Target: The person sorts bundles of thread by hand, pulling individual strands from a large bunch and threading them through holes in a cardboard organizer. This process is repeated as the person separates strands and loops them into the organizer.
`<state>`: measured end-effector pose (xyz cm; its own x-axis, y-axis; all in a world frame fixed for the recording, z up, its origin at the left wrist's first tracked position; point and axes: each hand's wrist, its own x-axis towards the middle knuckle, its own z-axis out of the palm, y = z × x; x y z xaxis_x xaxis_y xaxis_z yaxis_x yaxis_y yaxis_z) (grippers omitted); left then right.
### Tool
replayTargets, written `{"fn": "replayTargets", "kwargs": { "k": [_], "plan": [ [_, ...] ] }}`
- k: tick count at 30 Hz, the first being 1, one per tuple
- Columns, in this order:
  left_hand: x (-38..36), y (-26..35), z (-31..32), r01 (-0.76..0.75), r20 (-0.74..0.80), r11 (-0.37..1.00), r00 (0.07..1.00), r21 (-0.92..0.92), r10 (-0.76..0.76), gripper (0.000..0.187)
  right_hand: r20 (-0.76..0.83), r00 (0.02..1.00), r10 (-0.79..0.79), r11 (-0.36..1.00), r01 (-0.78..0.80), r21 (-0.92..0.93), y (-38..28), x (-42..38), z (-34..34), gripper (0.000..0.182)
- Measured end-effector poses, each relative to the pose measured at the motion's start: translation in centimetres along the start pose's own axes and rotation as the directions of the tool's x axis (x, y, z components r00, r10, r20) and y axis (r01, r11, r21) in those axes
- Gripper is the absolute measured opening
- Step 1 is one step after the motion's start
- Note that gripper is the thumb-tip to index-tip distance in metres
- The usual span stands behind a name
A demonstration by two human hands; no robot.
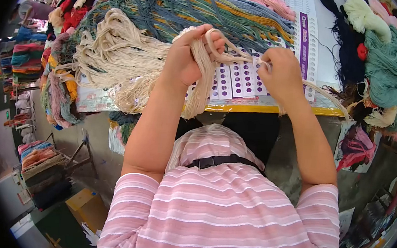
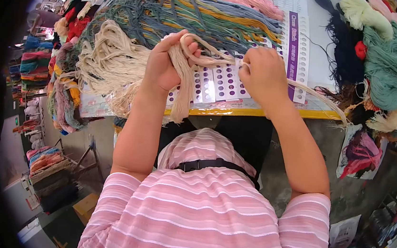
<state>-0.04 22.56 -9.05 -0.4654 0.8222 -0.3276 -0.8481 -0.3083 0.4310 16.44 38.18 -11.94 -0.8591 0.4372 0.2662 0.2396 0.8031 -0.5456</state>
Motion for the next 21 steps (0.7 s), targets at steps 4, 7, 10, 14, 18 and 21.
{"fn": "replayTargets", "kwargs": {
  "k": [4, 7, 10, 14, 18, 21],
  "plan": [
    [0.7, -2.5, 1.6, -0.006, 0.072, 0.952, 0.997, 0.305, -0.016, 0.023, 0.331, 0.904, 0.272, 0.756, -0.413, 0.508, -0.6, 0.7, -1.8, 0.036],
    [1.8, -4.7, 2.1, 0.039, 0.166, 0.803, 0.971, 0.595, -0.17, 0.025, 0.347, 0.921, 0.179, 0.668, -0.372, 0.644, 0.2, 1.1, -2.1, 0.052],
    [3.1, -6.8, 1.9, -0.151, 0.166, 0.311, 0.986, 0.938, -0.02, 0.022, 0.264, 0.956, 0.129, 0.739, -0.27, 0.617, 0.3, 1.0, -1.9, 0.049],
    [1.8, -4.1, 2.1, -0.182, 0.153, 0.335, 0.982, 0.925, 0.112, 0.017, 0.329, 0.93, 0.164, 0.884, -0.287, 0.369, 1.5, 0.7, -1.3, 0.043],
    [-2.4, 5.6, 0.4, 0.008, -0.32, 0.566, 0.832, 0.824, 0.454, 0.011, 0.145, 0.984, 0.1, 0.959, -0.134, 0.251, 2.3, -0.5, 0.2, 0.038],
    [-4.9, 16.5, -3.7, -0.227, -0.186, 0.712, 0.872, 0.664, 0.452, 0.017, 0.156, 0.977, 0.148, 0.955, -0.182, 0.232, 1.6, -0.1, -0.3, 0.036]
  ]
}}
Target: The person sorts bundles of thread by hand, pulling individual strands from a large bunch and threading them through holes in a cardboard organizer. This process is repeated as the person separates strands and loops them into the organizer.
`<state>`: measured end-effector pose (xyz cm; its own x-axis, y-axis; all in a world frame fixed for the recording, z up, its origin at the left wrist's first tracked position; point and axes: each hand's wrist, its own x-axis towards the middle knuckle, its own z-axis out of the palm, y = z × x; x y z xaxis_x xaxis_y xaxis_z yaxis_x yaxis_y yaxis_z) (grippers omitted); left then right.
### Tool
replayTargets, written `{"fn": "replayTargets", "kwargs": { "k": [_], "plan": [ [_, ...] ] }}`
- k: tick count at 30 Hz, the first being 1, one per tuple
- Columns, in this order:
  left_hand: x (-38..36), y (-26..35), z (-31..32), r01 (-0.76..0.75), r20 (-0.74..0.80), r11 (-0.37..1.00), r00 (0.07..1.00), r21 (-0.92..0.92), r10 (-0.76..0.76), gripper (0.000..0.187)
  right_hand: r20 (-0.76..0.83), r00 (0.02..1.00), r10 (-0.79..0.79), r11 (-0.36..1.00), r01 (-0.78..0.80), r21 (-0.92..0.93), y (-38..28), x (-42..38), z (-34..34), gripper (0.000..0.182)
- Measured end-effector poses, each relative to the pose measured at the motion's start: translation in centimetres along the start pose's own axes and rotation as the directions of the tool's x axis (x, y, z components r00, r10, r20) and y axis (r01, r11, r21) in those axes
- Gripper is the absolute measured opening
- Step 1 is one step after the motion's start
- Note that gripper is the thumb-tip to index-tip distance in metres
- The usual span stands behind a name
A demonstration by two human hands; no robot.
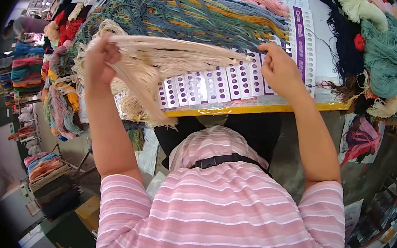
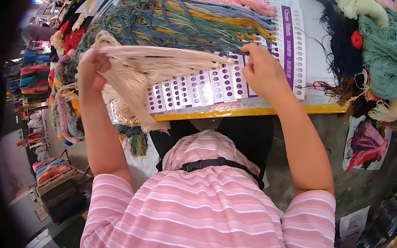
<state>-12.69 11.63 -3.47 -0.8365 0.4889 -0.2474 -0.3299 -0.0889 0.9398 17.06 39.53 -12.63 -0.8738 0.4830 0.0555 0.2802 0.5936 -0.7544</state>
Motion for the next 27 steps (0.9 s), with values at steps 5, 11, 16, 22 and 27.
{"fn": "replayTargets", "kwargs": {
  "k": [5, 11, 16, 22, 27],
  "plan": [
    [0.0, 0.9, 0.6, -0.213, -0.218, 0.975, 0.951, 0.056, 0.22, 0.02, -0.001, 0.988, 0.154, 0.985, -0.153, 0.073, -1.0, -0.1, 0.2, 0.026],
    [-7.7, -3.9, 8.4, 0.401, 0.45, 0.891, 0.85, -0.215, -0.274, 0.04, -0.079, 0.991, 0.108, 0.837, -0.048, 0.545, -6.7, -2.2, 3.0, 0.015],
    [-11.6, -4.2, 11.7, 0.459, 0.665, 0.873, 0.705, -0.165, -0.245, 0.045, 0.087, 0.995, -0.049, 0.632, -0.036, 0.774, -12.7, -3.1, 4.3, 0.013],
    [-12.0, -3.4, 9.6, 0.466, 0.639, 0.856, 0.734, -0.225, -0.232, 0.05, 0.218, 0.975, -0.04, 0.375, -0.187, 0.908, -14.9, -3.6, 3.6, 0.016],
    [-12.8, -3.0, 7.8, 0.318, 0.559, 0.941, 0.804, -0.117, -0.202, 0.046, 0.295, 0.953, -0.076, 0.448, -0.232, 0.864, -15.3, -4.0, 3.5, 0.019]
  ]
}}
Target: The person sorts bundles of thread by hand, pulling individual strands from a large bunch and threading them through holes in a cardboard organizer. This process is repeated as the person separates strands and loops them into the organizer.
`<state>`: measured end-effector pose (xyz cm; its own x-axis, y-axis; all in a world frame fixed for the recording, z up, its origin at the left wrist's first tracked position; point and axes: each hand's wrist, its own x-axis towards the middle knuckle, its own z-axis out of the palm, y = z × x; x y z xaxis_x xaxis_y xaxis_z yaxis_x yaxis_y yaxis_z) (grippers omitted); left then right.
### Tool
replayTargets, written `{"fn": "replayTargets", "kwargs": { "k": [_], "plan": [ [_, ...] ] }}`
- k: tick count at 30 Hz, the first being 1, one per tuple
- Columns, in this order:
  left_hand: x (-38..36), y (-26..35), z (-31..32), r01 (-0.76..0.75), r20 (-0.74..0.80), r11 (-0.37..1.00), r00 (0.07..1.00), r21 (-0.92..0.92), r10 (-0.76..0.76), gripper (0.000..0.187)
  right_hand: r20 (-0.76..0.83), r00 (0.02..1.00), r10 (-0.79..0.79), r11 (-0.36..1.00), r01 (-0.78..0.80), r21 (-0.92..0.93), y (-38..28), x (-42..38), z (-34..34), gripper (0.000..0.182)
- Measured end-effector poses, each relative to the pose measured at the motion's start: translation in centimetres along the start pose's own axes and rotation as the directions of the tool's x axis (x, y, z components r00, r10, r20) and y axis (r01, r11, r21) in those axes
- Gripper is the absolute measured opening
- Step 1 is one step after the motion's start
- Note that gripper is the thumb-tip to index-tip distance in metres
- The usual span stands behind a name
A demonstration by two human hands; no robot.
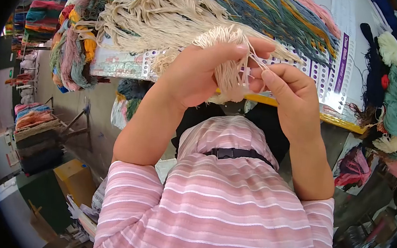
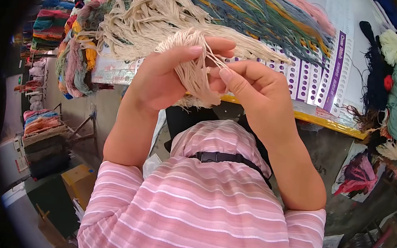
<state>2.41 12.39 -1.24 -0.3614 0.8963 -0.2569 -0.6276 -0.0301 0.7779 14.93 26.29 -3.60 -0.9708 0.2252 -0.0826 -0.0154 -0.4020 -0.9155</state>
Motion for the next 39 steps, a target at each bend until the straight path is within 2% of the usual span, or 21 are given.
{"fn": "replayTargets", "kwargs": {
  "k": [5, 13, 16, 19, 22, 25, 31, 35, 39],
  "plan": [
    [-0.9, 0.2, -0.6, -0.097, -0.034, 0.963, 0.994, 0.25, 0.109, 0.038, 0.012, 0.998, 0.057, 0.998, -0.057, 0.007, -0.3, -0.2, 1.2, 0.019],
    [-1.7, 0.4, -1.0, -0.077, -0.067, 0.989, 0.994, 0.128, 0.087, 0.037, 0.072, 0.996, 0.058, 0.998, -0.06, 0.024, -0.8, -0.2, 2.1, 0.023],
    [-1.9, 0.3, -1.3, -0.09, -0.078, 0.986, 0.992, 0.143, 0.102, 0.038, 0.098, 0.993, 0.071, 0.997, -0.074, 0.03, -0.7, -0.2, 2.0, 0.023],
    [-2.1, 0.3, -1.6, -0.067, -0.06, 0.986, 0.995, 0.156, 0.077, 0.039, 0.026, 0.993, 0.115, 0.99, -0.117, 0.078, -0.8, 0.0, 2.7, 0.024],
    [-2.3, 0.8, -1.4, -0.067, -0.02, 0.985, 0.997, 0.157, 0.071, 0.041, -0.005, 0.999, 0.043, 0.998, -0.042, 0.04, -0.8, 0.3, 3.0, 0.024],
    [-2.6, 1.3, -1.2, -0.042, 0.022, 0.99, 0.999, 0.137, 0.039, 0.043, -0.006, 0.993, 0.114, 0.993, -0.115, -0.018, -0.4, 0.6, 3.2, 0.026],
    [-2.2, 0.6, -2.0, -0.018, 0.044, 0.997, 0.999, 0.07, 0.014, 0.044, 0.007, 0.971, 0.24, 0.962, -0.237, -0.134, -0.9, 0.7, 3.7, 0.015],
    [-2.4, 0.8, -1.7, -0.053, 0.005, 0.995, 0.999, 0.09, 0.053, 0.045, -0.006, 0.975, 0.223, 0.969, -0.222, -0.112, -1.1, 0.4, 3.9, 0.01],
    [-2.4, 1.2, -2.2, -0.041, 0.102, 0.99, 0.994, 0.136, 0.027, 0.045, 0.033, 0.975, 0.218, 0.97, -0.213, -0.114, -1.2, 0.1, 3.4, 0.012]
  ]
}}
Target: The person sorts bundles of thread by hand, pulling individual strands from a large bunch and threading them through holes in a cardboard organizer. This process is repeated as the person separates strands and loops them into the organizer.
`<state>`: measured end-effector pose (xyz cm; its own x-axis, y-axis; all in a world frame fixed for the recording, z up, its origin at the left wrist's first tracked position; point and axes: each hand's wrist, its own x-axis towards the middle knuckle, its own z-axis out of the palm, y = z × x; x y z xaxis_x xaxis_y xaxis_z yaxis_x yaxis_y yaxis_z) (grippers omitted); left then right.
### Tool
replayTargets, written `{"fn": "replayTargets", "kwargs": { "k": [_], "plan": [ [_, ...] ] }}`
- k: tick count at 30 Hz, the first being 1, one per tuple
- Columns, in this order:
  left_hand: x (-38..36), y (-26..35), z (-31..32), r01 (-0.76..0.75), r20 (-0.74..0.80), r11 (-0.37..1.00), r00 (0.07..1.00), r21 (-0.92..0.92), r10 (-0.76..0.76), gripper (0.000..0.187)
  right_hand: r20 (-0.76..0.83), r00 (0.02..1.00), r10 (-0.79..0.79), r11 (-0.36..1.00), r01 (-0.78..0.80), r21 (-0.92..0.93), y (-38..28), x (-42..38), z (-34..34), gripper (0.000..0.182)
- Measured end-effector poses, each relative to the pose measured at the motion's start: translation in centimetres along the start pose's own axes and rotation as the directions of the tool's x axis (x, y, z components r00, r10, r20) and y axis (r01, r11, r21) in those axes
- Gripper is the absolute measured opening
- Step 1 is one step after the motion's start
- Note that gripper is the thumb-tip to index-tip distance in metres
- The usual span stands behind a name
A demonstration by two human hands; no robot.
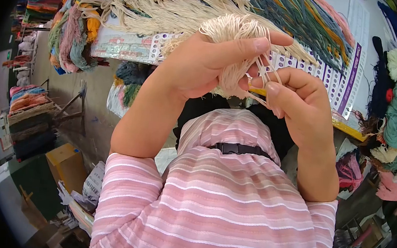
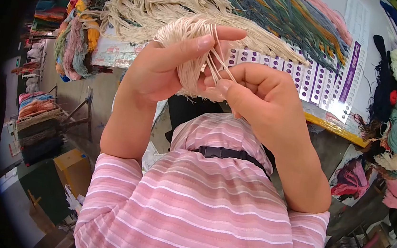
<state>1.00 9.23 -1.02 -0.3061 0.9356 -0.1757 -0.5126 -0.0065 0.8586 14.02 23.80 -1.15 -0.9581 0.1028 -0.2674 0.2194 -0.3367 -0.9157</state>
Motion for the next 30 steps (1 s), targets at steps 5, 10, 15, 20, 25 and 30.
{"fn": "replayTargets", "kwargs": {
  "k": [5, 10, 15, 20, 25, 30],
  "plan": [
    [0.2, -0.5, 0.6, -0.042, -0.07, 0.998, 0.997, -0.038, 0.039, 0.046, -0.044, 0.982, -0.185, 0.98, 0.188, 0.068, 0.7, 0.3, -0.1, 0.01],
    [0.5, -0.5, 1.3, -0.072, -0.112, 0.995, 0.992, -0.074, 0.063, 0.05, -0.071, 0.99, -0.123, 0.969, 0.135, 0.206, 0.4, 0.7, -1.5, 0.009],
    [1.0, -0.9, 1.5, -0.085, -0.067, 0.985, 0.995, -0.149, 0.076, 0.049, -0.171, 0.974, -0.15, 0.988, 0.14, -0.072, 0.8, 1.1, 0.3, 0.016],
    [1.1, -1.0, 1.5, -0.075, -0.072, 0.964, 0.996, -0.257, 0.058, 0.044, -0.165, 0.975, -0.151, 0.983, 0.131, -0.125, 1.0, 1.1, 0.0, 0.013],
    [0.8, -0.7, 0.8, -0.049, 0.003, 0.981, 0.999, -0.189, 0.05, 0.052, -0.136, 0.983, -0.122, 0.992, 0.115, -0.058, 1.0, 0.7, -0.1, 0.011],
    [0.7, -0.7, 1.0, -0.133, -0.035, 0.988, 0.991, -0.081, 0.13, 0.054, -0.078, 0.994, -0.08, 0.993, 0.087, 0.085, 0.2, 0.2, 0.1, 0.009]
  ]
}}
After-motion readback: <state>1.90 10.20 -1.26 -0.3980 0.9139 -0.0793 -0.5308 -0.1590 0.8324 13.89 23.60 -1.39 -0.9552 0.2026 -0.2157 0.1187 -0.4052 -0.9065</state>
